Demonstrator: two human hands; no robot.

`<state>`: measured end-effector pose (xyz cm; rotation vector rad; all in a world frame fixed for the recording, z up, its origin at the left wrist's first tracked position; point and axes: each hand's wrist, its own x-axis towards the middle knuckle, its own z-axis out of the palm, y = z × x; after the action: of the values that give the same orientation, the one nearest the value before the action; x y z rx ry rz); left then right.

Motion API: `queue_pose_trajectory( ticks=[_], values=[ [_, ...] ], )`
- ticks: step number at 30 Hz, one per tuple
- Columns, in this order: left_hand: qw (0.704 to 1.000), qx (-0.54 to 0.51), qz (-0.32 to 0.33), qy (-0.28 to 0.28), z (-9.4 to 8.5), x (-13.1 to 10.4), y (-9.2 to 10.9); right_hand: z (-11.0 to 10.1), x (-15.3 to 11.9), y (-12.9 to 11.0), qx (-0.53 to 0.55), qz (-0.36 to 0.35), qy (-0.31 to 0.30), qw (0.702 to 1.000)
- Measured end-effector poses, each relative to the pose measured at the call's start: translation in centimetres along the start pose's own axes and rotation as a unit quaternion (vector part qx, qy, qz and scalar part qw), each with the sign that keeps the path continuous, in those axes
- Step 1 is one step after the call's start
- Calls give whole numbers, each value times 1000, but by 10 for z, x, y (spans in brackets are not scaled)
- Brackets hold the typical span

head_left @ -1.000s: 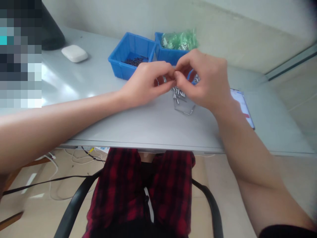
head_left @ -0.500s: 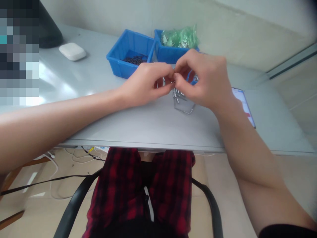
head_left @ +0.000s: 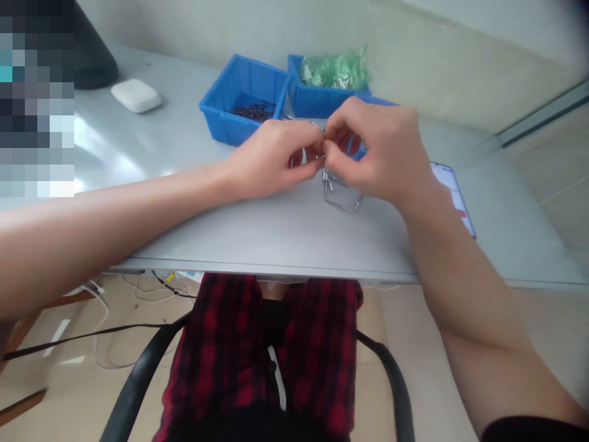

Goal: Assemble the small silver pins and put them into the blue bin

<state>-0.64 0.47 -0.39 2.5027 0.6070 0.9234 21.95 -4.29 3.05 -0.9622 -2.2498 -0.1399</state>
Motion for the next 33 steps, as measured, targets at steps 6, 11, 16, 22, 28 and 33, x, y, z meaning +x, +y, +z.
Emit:
queue_pose_trajectory(
  ticks=[6,11,16,22,28,33],
  values=[
    [999,25,-18,-40,-6,-2,11,-3,2,-2,-10,10,-39,999],
    [996,55,-32,-66,-6,-1,9,-4,3,-5,-27,41,-74,996],
    [992,77,-48,-84,-9,-2,13,-3,3,-3,-11,13,-66,998],
    [991,70,-59,-101,-11,1,18,-7,4,-7,-17,27,-75,997],
    [992,70,-49,-97,-10,-1,16,-9,6,-11,-27,57,-103,993],
    [989,80,-54,-108,-11,-1,16,-7,6,-9,-28,61,-101,993]
  ],
)
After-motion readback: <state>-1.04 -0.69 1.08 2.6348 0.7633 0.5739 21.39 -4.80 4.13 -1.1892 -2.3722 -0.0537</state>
